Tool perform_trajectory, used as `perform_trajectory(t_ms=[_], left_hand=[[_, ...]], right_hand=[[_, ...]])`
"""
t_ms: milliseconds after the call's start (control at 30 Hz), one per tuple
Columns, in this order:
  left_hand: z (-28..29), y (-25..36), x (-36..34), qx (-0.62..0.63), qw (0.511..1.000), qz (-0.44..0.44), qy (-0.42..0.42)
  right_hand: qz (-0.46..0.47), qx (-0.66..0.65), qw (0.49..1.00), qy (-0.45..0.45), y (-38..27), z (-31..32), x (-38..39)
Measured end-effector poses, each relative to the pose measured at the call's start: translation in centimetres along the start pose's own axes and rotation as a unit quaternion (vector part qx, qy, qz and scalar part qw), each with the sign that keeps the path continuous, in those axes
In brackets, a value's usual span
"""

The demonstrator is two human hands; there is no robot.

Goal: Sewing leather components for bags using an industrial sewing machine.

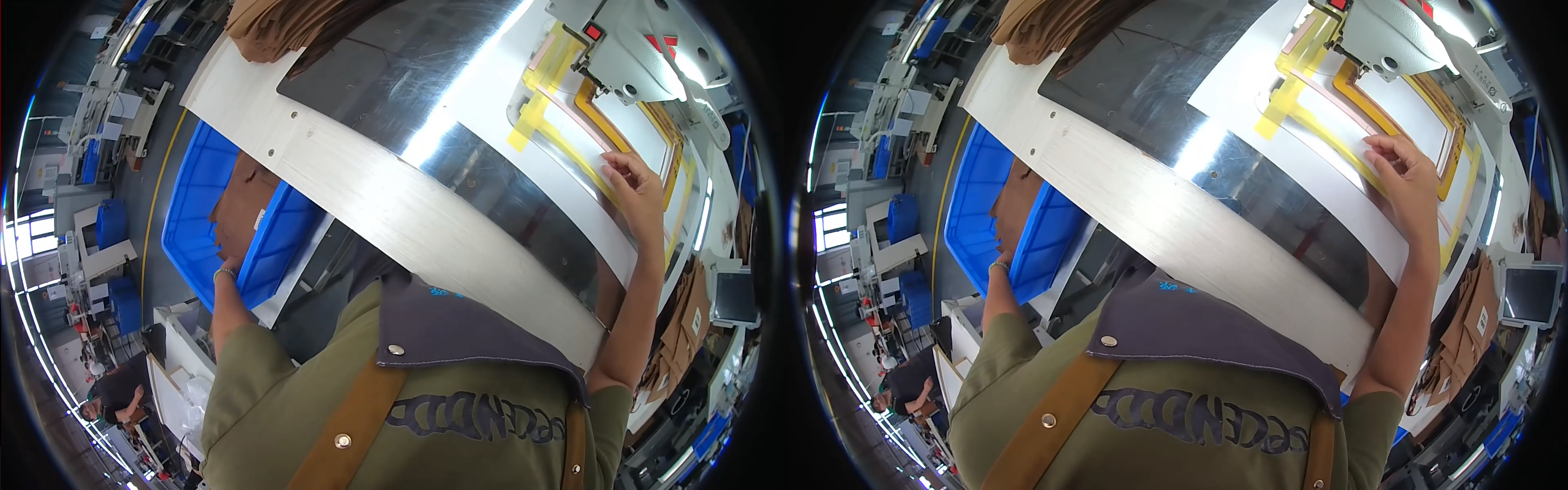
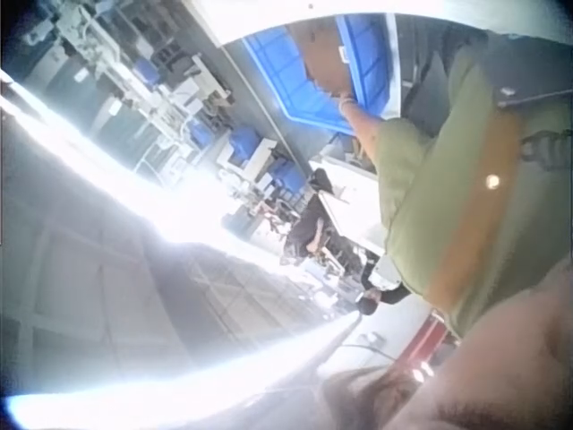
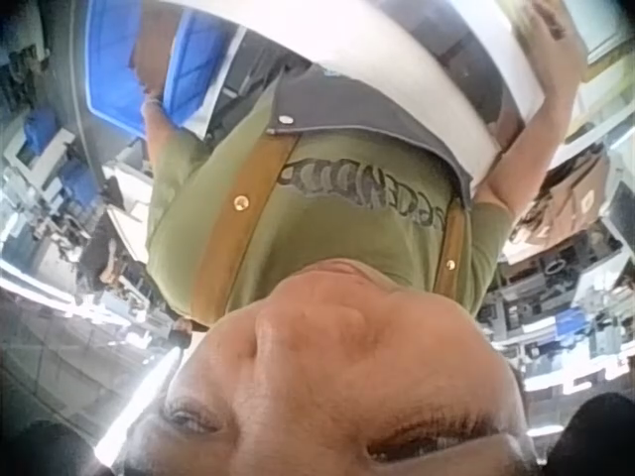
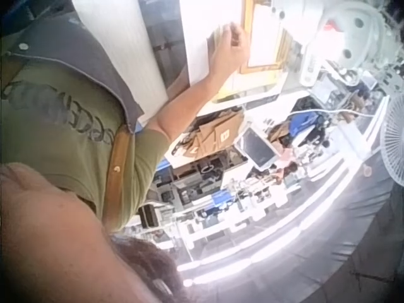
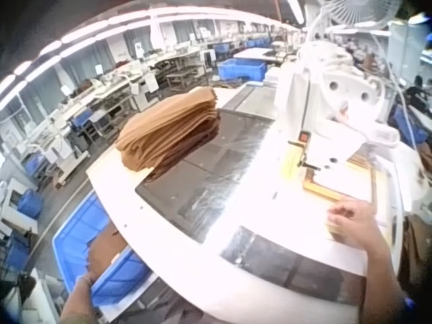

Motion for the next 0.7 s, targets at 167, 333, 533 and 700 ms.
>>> perform_trajectory(t_ms=[167,333,533,700], left_hand=[[10.2,9.2,2.8,-0.176,0.899,-0.081,0.393],[20.0,35.1,10.5,0.114,0.71,-0.424,0.551],[9.8,68.3,27.9,0.151,0.62,-0.753,0.162],[-2.0,77.0,37.1,-0.126,0.504,-0.854,0.033]], right_hand=[[-0.002,-0.019,1.0,-0.019,-1.4,2.8,-0.5],[0.087,0.058,0.993,0.051,-4.4,7.5,-3.5],[-0.015,-0.029,0.998,0.062,1.2,7.8,-9.0],[-0.073,0.021,0.996,0.053,3.9,6.2,-9.1]])
Point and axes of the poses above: each hand's wrist, its own x-axis away from the middle knuckle, its own z-axis out of the back of the hand, y = z × x, the point moved 8 cm from there along -x, towards the middle knuckle, and after that the axes turned 14 degrees about -z, right-handed, at the moved point
